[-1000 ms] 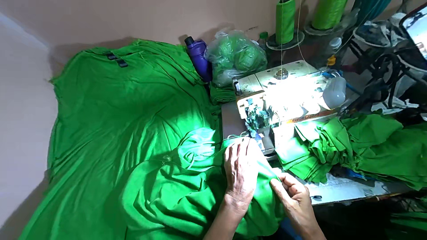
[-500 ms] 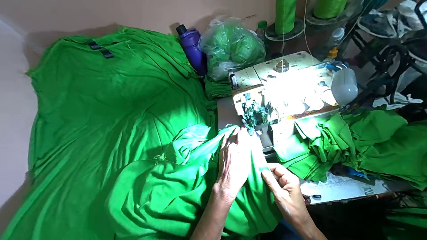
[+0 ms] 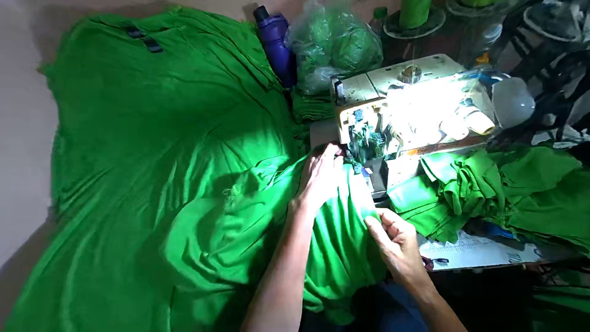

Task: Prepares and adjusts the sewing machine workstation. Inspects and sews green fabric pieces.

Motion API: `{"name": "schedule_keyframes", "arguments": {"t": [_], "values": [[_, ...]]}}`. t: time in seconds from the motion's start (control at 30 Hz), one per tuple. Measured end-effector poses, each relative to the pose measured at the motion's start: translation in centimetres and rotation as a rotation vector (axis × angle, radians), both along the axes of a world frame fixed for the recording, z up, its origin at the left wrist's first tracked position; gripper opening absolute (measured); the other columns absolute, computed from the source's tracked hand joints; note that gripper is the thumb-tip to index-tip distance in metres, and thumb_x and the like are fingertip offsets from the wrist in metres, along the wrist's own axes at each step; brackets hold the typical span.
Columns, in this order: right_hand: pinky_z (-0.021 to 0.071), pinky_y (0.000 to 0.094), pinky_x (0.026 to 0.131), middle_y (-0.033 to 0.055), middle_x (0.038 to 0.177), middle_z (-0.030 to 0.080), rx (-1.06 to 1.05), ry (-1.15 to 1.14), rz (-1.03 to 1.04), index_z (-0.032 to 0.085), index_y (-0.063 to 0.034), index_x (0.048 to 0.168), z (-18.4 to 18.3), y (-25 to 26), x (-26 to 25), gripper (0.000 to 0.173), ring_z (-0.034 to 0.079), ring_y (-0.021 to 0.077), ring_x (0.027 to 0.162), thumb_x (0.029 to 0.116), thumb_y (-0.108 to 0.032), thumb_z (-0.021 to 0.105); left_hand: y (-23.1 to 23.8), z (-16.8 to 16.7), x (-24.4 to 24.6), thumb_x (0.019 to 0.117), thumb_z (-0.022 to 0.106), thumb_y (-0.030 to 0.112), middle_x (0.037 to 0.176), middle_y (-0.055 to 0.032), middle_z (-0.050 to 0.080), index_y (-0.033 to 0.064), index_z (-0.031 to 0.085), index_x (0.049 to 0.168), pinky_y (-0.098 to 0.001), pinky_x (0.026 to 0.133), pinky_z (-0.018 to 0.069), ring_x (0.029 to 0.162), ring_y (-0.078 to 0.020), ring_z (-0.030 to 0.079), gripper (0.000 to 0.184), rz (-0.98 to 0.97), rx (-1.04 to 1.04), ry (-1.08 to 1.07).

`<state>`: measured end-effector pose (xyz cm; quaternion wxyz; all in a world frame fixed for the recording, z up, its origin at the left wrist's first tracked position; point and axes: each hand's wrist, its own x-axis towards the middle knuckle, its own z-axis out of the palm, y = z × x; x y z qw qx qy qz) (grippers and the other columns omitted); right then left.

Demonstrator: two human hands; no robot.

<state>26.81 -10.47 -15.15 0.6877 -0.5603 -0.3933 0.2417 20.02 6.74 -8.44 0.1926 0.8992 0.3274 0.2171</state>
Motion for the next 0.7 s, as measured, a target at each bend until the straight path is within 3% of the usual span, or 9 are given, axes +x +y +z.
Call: {"name": "schedule_keyframes", "arguments": {"t": [0.1, 0.17, 0.27, 0.33, 0.4, 0.47, 0.53, 0.6, 0.7], "values": [[0.0567, 0.0154, 0.070, -0.0039, 0.084, 0.072, -0.053, 0.002, 0.021, 0.069, -0.0010, 0.103, -0.2, -1.8, -0.6, 0.016, 0.067, -0.0025, 0.075, 0.1000, -0.008, 0.055, -0.8, 0.2, -0.6, 0.1087, 0.044, 0.015, 0.112, -0.0260, 0.068, -0.0003, 0.057, 0.130, -0.0582, 0.090, 0.0522, 0.105, -0.0429, 0.067, 0.029, 0.048, 0.010, 0.023], [0.0561, 0.0168, 0.070, -0.0029, 0.083, 0.071, -0.109, -0.031, 0.087, 0.069, -0.0010, 0.102, -1.0, -3.6, -1.1, 0.019, 0.066, -0.0016, 0.075, 0.1010, -0.011, 0.053, -1.9, -0.5, -1.6, 0.1081, 0.046, 0.014, 0.117, -0.0257, 0.067, -0.0007, 0.058, 0.129, -0.0569, 0.092, 0.0521, 0.107, -0.0422, 0.067, 0.028, 0.079, 0.063, -0.049], [0.0565, 0.0182, 0.069, -0.0011, 0.085, 0.071, -0.153, -0.041, 0.183, 0.067, 0.0009, 0.106, -2.5, -6.1, -2.6, 0.018, 0.067, -0.0005, 0.074, 0.0985, -0.011, 0.055, -4.4, -1.7, -4.0, 0.1060, 0.049, 0.012, 0.140, -0.0244, 0.058, -0.0045, 0.058, 0.133, -0.0550, 0.112, 0.0413, 0.131, -0.0389, 0.056, 0.033, 0.098, 0.126, -0.148], [0.0574, 0.0194, 0.072, -0.0001, 0.086, 0.071, -0.176, -0.019, 0.214, 0.067, 0.0005, 0.103, -4.0, -7.0, -3.3, 0.016, 0.067, 0.0011, 0.076, 0.0971, -0.009, 0.056, -7.4, -2.6, -5.5, 0.1032, 0.052, 0.010, 0.131, -0.0222, 0.064, -0.0052, 0.065, 0.123, -0.0514, 0.107, 0.0473, 0.125, -0.0349, 0.061, 0.028, 0.139, 0.205, -0.258], [0.0581, 0.0195, 0.073, 0.0018, 0.088, 0.072, -0.194, -0.047, 0.193, 0.067, 0.0024, 0.104, -5.0, -7.6, -3.6, 0.018, 0.068, 0.0015, 0.077, 0.0967, -0.008, 0.056, -11.9, -4.7, -7.6, 0.0966, 0.058, 0.005, 0.112, -0.0173, 0.073, -0.0024, 0.074, 0.107, -0.0410, 0.093, 0.0567, 0.108, -0.0274, 0.070, 0.021, 0.161, 0.300, -0.402], [0.0577, 0.0191, 0.073, 0.0041, 0.088, 0.072, -0.202, -0.120, 0.168, 0.068, 0.0048, 0.104, -5.3, -8.1, -3.5, 0.019, 0.068, 0.0013, 0.076, 0.0966, -0.008, 0.056, -16.9, -8.1, -10.1, 0.0944, 0.059, 0.005, 0.099, -0.0124, 0.073, 0.0021, 0.073, 0.096, -0.0276, 0.089, 0.0561, 0.098, -0.0179, 0.070, 0.015, 0.141, 0.291, -0.515], [0.0575, 0.0195, 0.070, 0.0028, 0.086, 0.071, -0.218, -0.109, 0.197, 0.067, 0.0040, 0.103, -4.7, -8.3, -3.3, 0.017, 0.068, 0.0016, 0.074, 0.0969, -0.008, 0.056, -21.1, -12.4, -12.7, 0.0955, 0.058, 0.008, 0.097, -0.0081, 0.069, 0.0068, 0.069, 0.093, -0.0188, 0.090, 0.0533, 0.098, -0.0098, 0.067, 0.011, 0.130, 0.168, -0.553], [0.0609, 0.0228, 0.066, -0.0006, 0.083, 0.069, -0.256, 0.059, 0.273, 0.064, 0.0005, 0.102, -2.7, -8.5, -3.4, 0.011, 0.069, 0.0046, 0.072, 0.0975, -0.007, 0.056, -24.2, -16.5, -14.7, 0.0912, 0.060, 0.005, 0.093, -0.0086, 0.068, 0.0034, 0.070, 0.089, -0.0124, 0.087, 0.0521, 0.093, -0.0046, 0.066, 0.010, 0.191, 0.020, -0.563], [0.0623, 0.0243, 0.065, -0.0012, 0.081, 0.070, -0.277, 0.307, 0.324, 0.061, -0.0029, 0.098, 0.4, -8.4, -4.3, 0.008, 0.070, 0.0071, 0.070, 0.0979, 0.000, 0.054, -26.4, -19.4, -16.2, 0.0850, 0.060, 0.003, 0.087, -0.0129, 0.069, -0.0036, 0.072, 0.087, -0.0139, 0.078, 0.0524, 0.080, -0.0069, 0.066, 0.014, 0.345, -0.102, -0.527]]}}
